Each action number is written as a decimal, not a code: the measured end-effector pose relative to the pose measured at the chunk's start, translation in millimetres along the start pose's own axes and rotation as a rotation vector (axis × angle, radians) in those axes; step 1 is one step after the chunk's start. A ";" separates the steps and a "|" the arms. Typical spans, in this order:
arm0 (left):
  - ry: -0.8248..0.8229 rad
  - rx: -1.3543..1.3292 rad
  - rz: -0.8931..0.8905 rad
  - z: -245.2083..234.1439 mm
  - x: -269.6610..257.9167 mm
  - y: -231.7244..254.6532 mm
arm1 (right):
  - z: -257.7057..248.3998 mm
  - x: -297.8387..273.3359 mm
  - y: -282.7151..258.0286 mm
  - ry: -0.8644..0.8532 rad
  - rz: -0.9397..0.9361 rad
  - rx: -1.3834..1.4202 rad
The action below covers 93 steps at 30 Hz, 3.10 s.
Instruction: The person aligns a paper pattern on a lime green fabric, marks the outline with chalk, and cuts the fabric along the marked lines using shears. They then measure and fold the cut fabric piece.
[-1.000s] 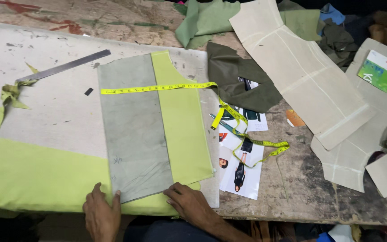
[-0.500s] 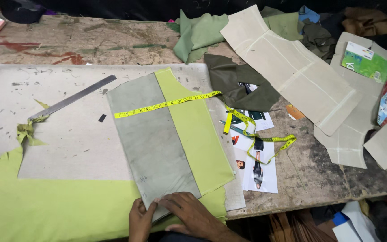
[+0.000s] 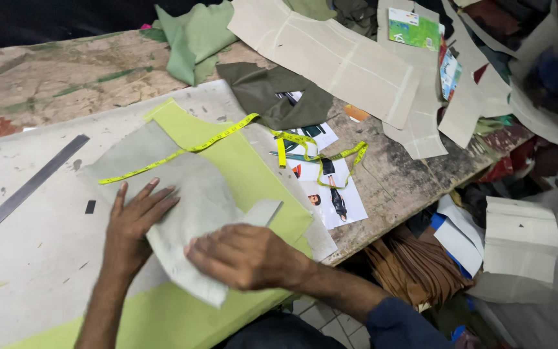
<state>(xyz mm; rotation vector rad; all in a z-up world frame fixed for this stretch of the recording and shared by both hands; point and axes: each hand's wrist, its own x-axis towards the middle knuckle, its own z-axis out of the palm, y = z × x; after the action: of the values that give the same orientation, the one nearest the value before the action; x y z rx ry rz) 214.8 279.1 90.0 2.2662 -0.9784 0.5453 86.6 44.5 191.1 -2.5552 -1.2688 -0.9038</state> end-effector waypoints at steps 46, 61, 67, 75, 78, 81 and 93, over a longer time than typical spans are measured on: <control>-0.213 -0.406 -0.382 443.6 575.6 -69.7 | -31.1 -559.5 574.4 0.674 1.788 0.792; -0.061 -0.720 0.000 435.1 670.6 -94.8 | -117.1 -500.0 580.9 0.642 1.361 0.154; 0.067 -0.610 -0.028 450.0 620.0 -105.1 | -58.8 -487.4 566.2 0.391 1.016 0.108; 0.102 -0.445 -0.068 497.7 535.9 -129.8 | 15.3 -508.4 535.5 0.187 1.511 0.129; 0.074 -0.428 -0.196 509.7 539.2 -135.9 | 30.7 -525.4 538.5 0.434 1.547 0.338; -0.013 -0.658 -0.508 513.4 550.2 -138.0 | 29.0 -542.2 554.7 0.657 1.642 0.617; -0.095 -0.302 -0.774 517.0 560.8 -121.9 | 39.1 -521.0 546.9 0.766 1.866 0.429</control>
<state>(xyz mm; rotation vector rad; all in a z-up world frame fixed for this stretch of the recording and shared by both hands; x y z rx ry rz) 734.0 -283.8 -11.3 2.1760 -0.1477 -0.0470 282.3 -637.6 -70.5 -1.5479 0.9758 -0.6901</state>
